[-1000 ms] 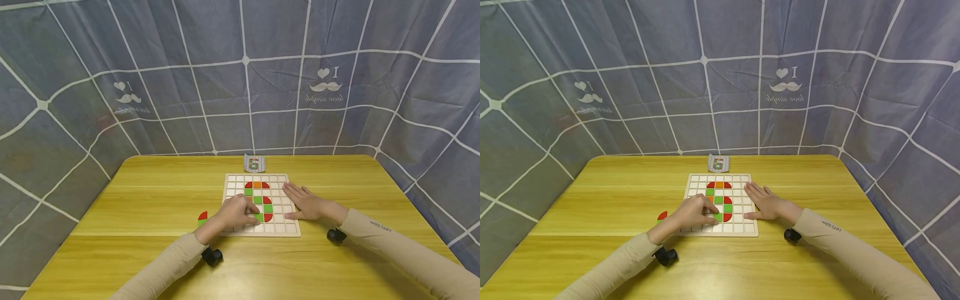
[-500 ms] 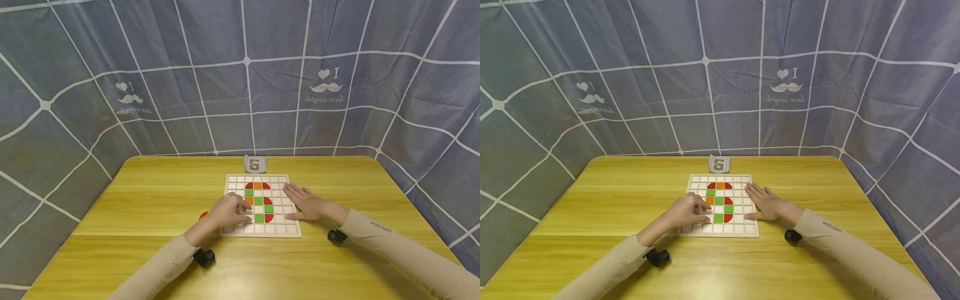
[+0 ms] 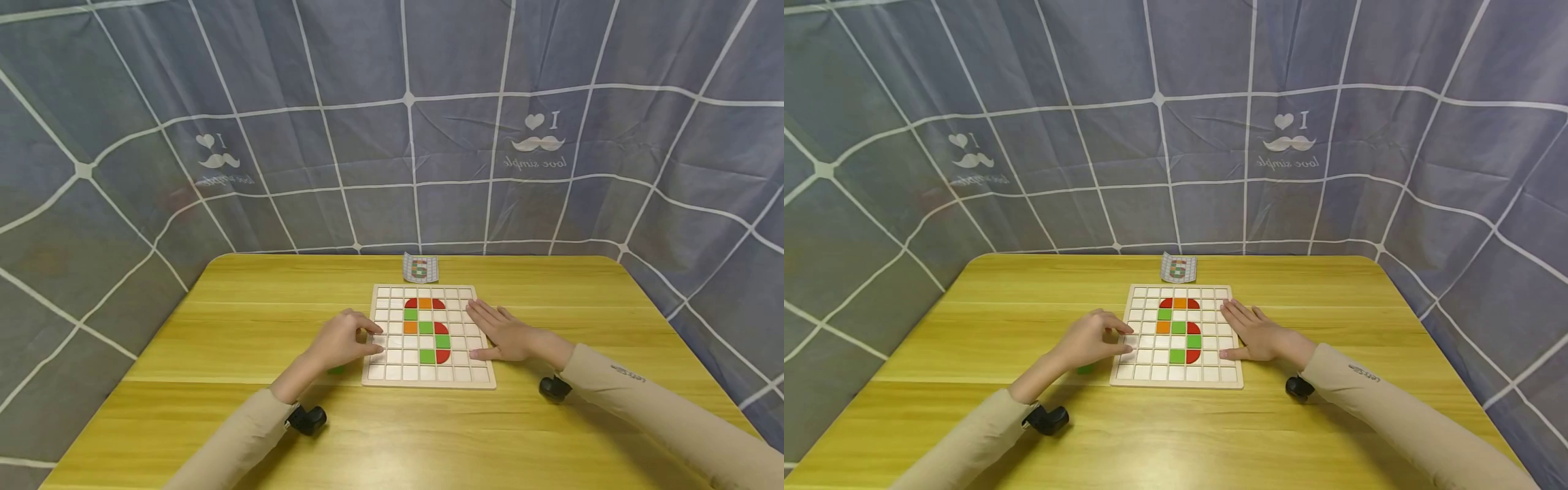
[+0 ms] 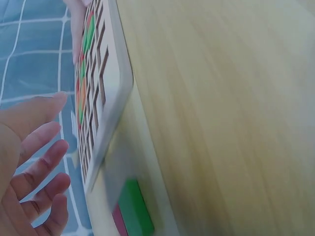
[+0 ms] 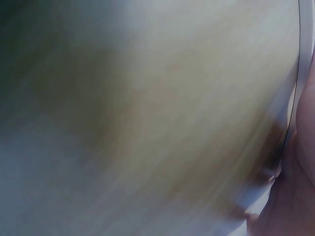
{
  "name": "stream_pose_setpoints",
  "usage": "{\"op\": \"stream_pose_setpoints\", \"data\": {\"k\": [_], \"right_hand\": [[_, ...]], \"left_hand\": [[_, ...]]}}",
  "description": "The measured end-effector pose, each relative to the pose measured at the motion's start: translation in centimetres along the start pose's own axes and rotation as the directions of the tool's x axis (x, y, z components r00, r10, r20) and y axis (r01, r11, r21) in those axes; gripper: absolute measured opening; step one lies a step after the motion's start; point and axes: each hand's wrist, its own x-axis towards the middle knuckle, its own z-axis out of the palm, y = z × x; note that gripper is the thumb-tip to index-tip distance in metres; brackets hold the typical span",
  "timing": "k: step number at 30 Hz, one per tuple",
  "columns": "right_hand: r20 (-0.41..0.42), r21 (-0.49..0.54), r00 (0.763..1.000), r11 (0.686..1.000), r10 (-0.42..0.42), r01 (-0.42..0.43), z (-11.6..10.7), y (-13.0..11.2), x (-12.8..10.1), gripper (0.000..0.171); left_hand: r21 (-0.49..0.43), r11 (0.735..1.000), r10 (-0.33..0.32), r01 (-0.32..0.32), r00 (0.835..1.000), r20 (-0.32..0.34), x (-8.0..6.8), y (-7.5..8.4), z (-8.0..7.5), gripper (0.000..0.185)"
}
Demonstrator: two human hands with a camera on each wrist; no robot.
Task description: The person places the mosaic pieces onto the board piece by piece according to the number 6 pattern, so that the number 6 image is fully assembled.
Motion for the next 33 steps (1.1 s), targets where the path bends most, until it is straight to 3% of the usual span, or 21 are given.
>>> {"op": "stream_pose_setpoints", "data": {"k": [10, 17, 26, 33], "right_hand": [[-0.01, 0.008, 1.0, 1.0, -0.002, 0.002, 0.3, 0.4, 0.0, 0.094], [0.007, 0.002, 1.0, 1.0, 0.021, -0.021, 0.2, 0.4, -0.2, 0.094], [-0.001, 0.017, 1.0, 1.0, 0.004, -0.004, 0.1, 0.4, -0.1, 0.093], [-0.016, 0.022, 1.0, 1.0, -0.018, 0.019, 0.2, 0.3, 0.0, 0.094]], "left_hand": [[0.015, 0.999, -0.049, 0.05, 0.998, -0.042, -1.8, -2.7, -1.8, 0.028], [0.034, 0.995, -0.096, 0.098, 0.994, -0.05, -3.2, -4.3, -1.8, 0.026], [0.027, 0.991, -0.126, 0.128, 0.99, -0.071, -3.8, -4.5, -1.3, 0.022], [-0.002, 0.985, -0.174, 0.174, 0.984, -0.047, -3.7, -4.6, -1.1, 0.02]]}}
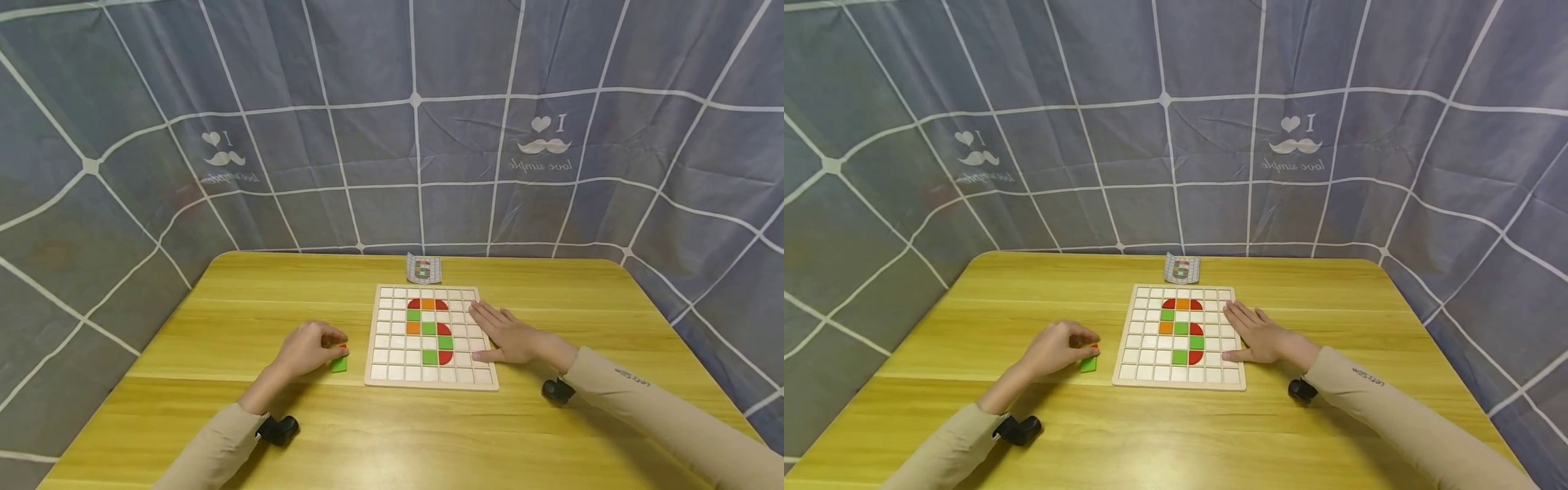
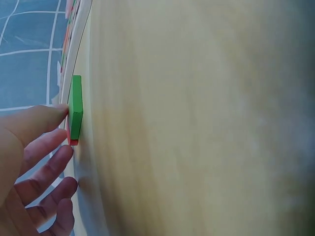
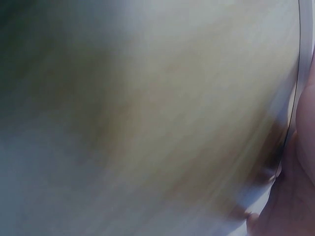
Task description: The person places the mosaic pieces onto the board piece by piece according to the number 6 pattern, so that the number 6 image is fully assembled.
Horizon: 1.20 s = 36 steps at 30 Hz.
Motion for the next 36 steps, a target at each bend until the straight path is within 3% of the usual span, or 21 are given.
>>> {"op": "stream_pose_setpoints", "data": {"k": [8, 17, 24, 32, 36], "right_hand": [[0.004, 0.006, 1.0, 1.0, 0.004, -0.004, 0.2, 0.1, 0.2, 0.093], [-0.008, -0.003, 1.0, 1.0, -0.002, 0.002, 0.1, 0.1, 0.1, 0.094], [0.025, -0.03, 0.999, 0.999, 0.031, -0.03, 0.0, 0.0, 0.1, 0.095], [0.033, -0.036, 0.998, 0.998, 0.047, -0.046, -0.1, -0.1, 0.1, 0.094], [0.036, -0.036, 0.999, 0.999, 0.037, -0.036, -0.1, -0.2, 0.1, 0.093]], "left_hand": [[-0.021, 0.997, -0.071, 0.071, 0.997, 0.003, 0.1, 0.2, -0.1, 0.016], [0.013, 0.997, -0.075, 0.075, 0.997, -0.008, -0.2, -0.5, -0.5, 0.012], [-0.026, 0.999, 0.043, -0.04, 0.994, 0.104, -0.5, -1.8, -1.6, 0.026], [-0.083, 0.976, 0.216, -0.202, 0.944, 0.248, -0.4, -2.3, -2.2, 0.044], [-0.064, 0.973, 0.232, -0.223, 0.939, 0.255, -0.2, -2.3, -2.2, 0.04]]}}
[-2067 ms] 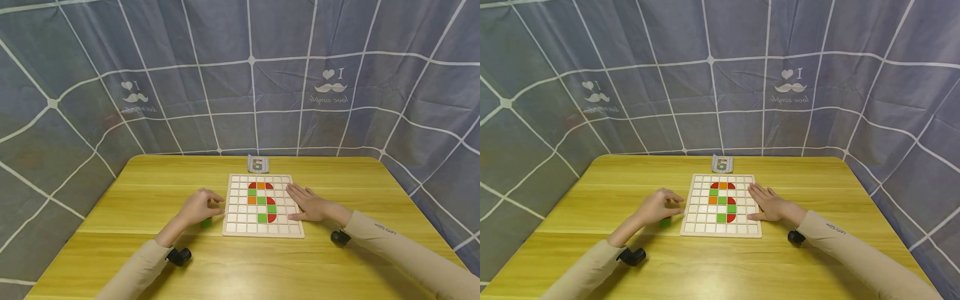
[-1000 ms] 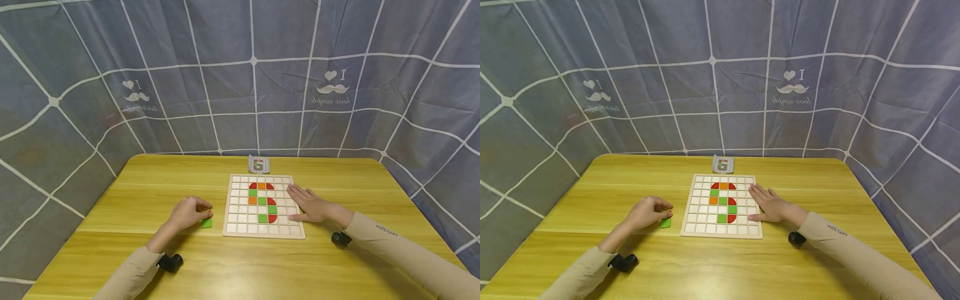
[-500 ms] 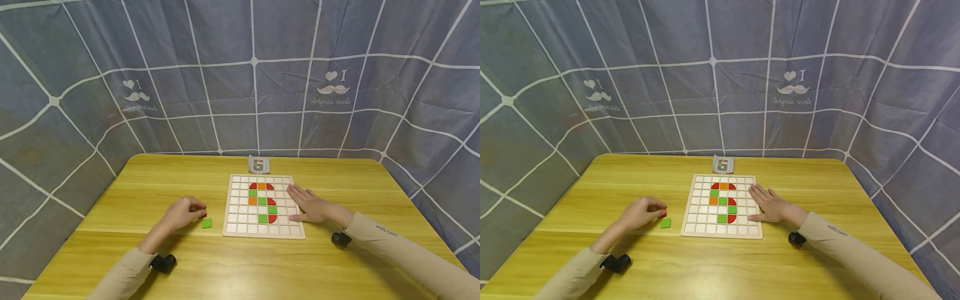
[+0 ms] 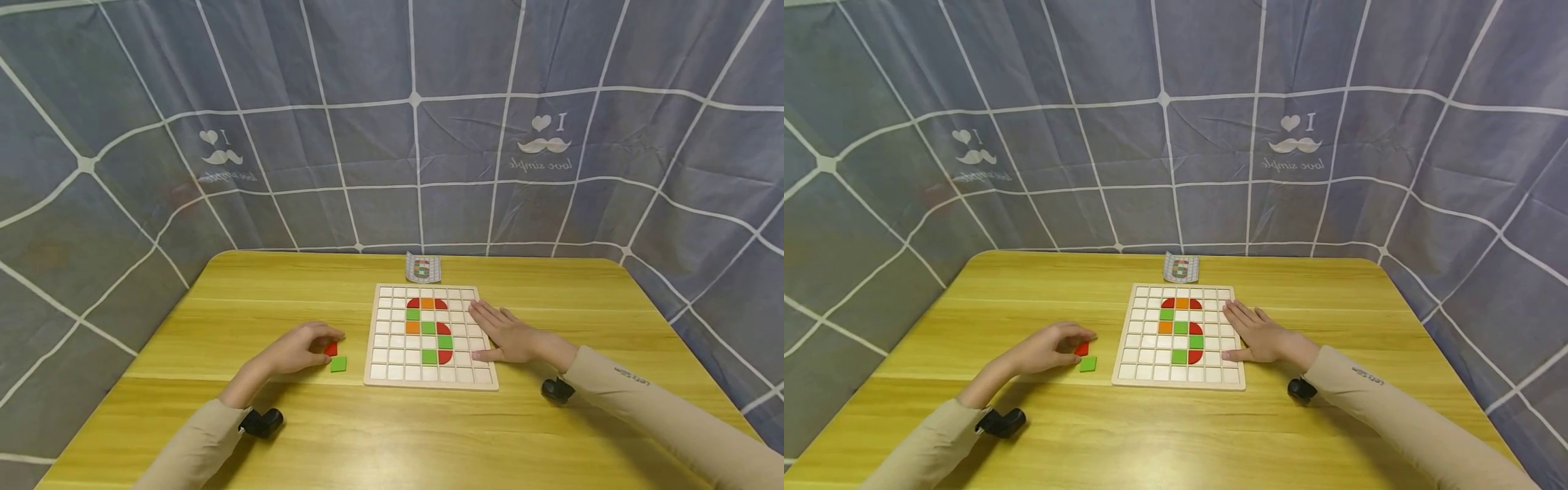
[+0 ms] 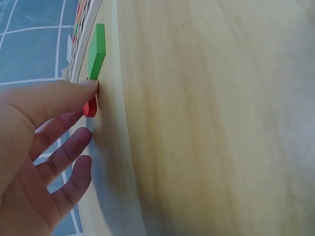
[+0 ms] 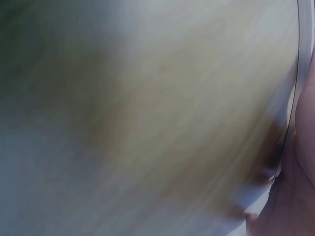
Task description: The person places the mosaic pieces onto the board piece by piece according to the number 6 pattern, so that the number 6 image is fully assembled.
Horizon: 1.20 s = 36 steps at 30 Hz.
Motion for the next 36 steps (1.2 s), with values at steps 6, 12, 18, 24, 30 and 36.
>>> {"op": "stream_pose_setpoints", "data": {"k": [6, 12, 18, 24, 30, 36], "right_hand": [[-0.003, -0.008, 1.0, 1.0, -0.002, 0.002, 0.0, 0.0, 0.0, 0.093], [-0.012, -0.02, 1.0, 1.0, 0.004, -0.004, -0.1, 0.2, 0.1, 0.092], [-0.006, -0.013, 1.0, 1.0, 0.003, -0.003, 0.0, 0.1, 0.1, 0.092], [-0.007, -0.011, 1.0, 1.0, -0.004, 0.004, 0.0, 0.0, 0.1, 0.092], [0.003, -0.006, 1.0, 1.0, 0.005, -0.005, -0.1, -0.2, 0.1, 0.092], [-0.001, -0.004, 1.0, 1.0, 0.006, -0.006, 0.0, -0.1, 0.1, 0.093]], "left_hand": [[0.017, 1.0, 0.016, -0.016, 1.0, -0.023, 0.3, -0.2, 0.0, 0.028], [0.032, 0.997, -0.061, 0.065, 0.993, -0.097, 0.2, -0.1, 0.1, 0.024], [0.029, 0.993, -0.11, 0.114, 0.988, -0.105, -0.1, -0.1, -0.1, 0.031], [0.037, 0.996, -0.076, 0.079, 0.995, -0.063, -0.6, -0.2, -0.7, 0.033], [0.037, 0.998, -0.06, 0.06, 0.998, 0.01, -0.7, -0.1, -1.4, 0.035], [0.063, 0.997, -0.047, 0.046, 0.999, 0.005, -0.7, -0.2, -1.5, 0.028]]}}
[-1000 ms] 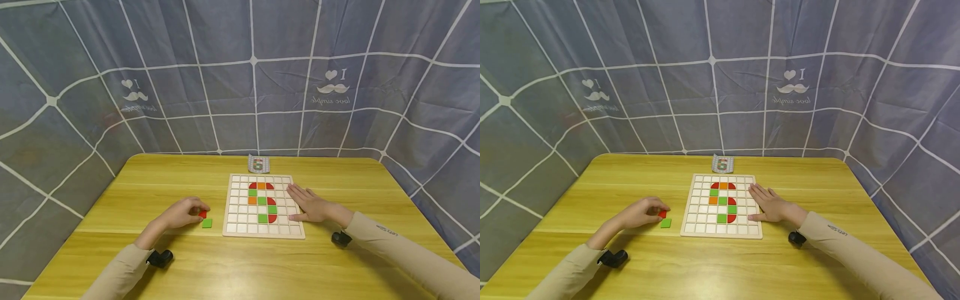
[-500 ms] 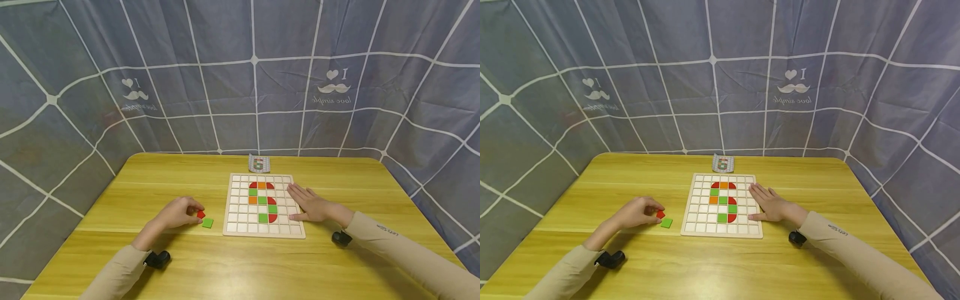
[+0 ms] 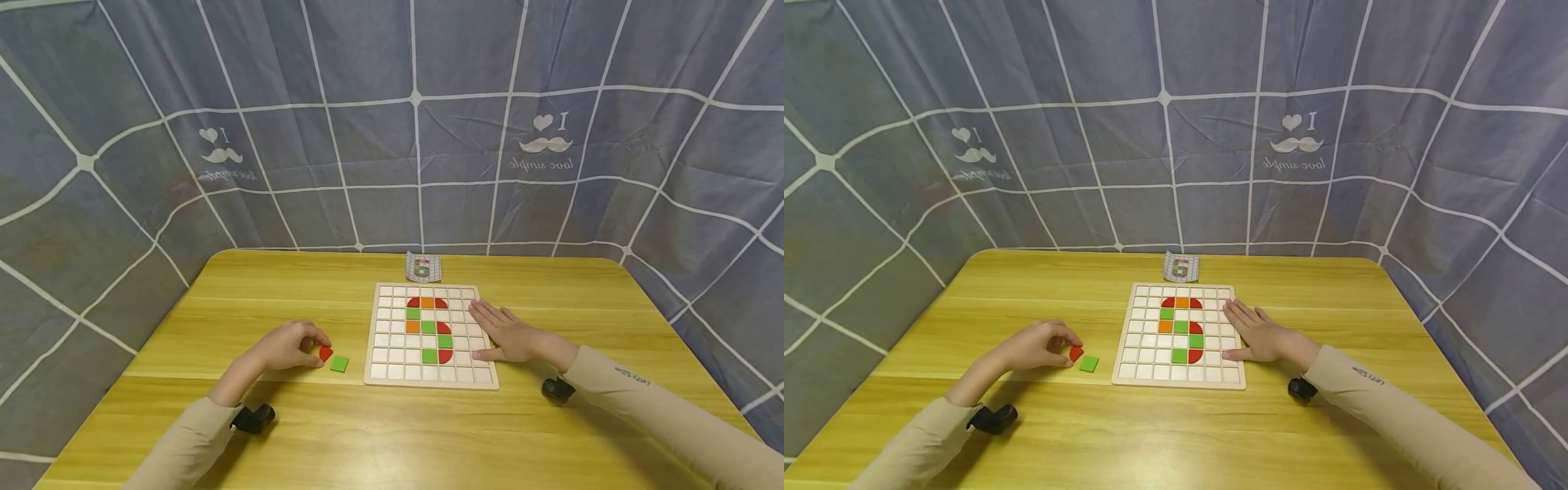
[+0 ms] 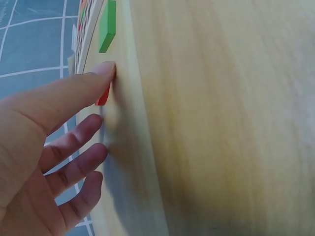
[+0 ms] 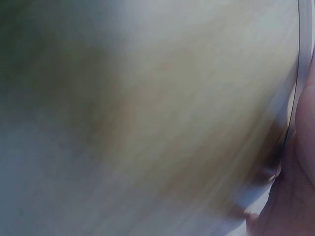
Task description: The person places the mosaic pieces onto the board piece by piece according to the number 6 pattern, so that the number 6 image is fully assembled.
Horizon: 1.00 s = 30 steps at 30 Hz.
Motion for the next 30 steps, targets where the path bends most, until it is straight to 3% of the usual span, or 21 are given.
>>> {"op": "stream_pose_setpoints", "data": {"k": [5, 30], "right_hand": [[-0.043, 0.014, 0.998, 0.999, -0.041, 0.042, 0.1, 0.1, -0.1, 0.092], [-0.01, 0.002, 1.0, 1.0, -0.008, 0.008, -0.2, -0.1, -0.2, 0.091]], "left_hand": [[0.036, 0.999, -0.004, 0.005, 1.0, -0.029, 0.0, -0.1, 0.4, 0.021], [0.088, 0.996, 0.016, -0.007, 0.994, -0.104, 0.6, 0.5, 1.3, 0.02]]}}
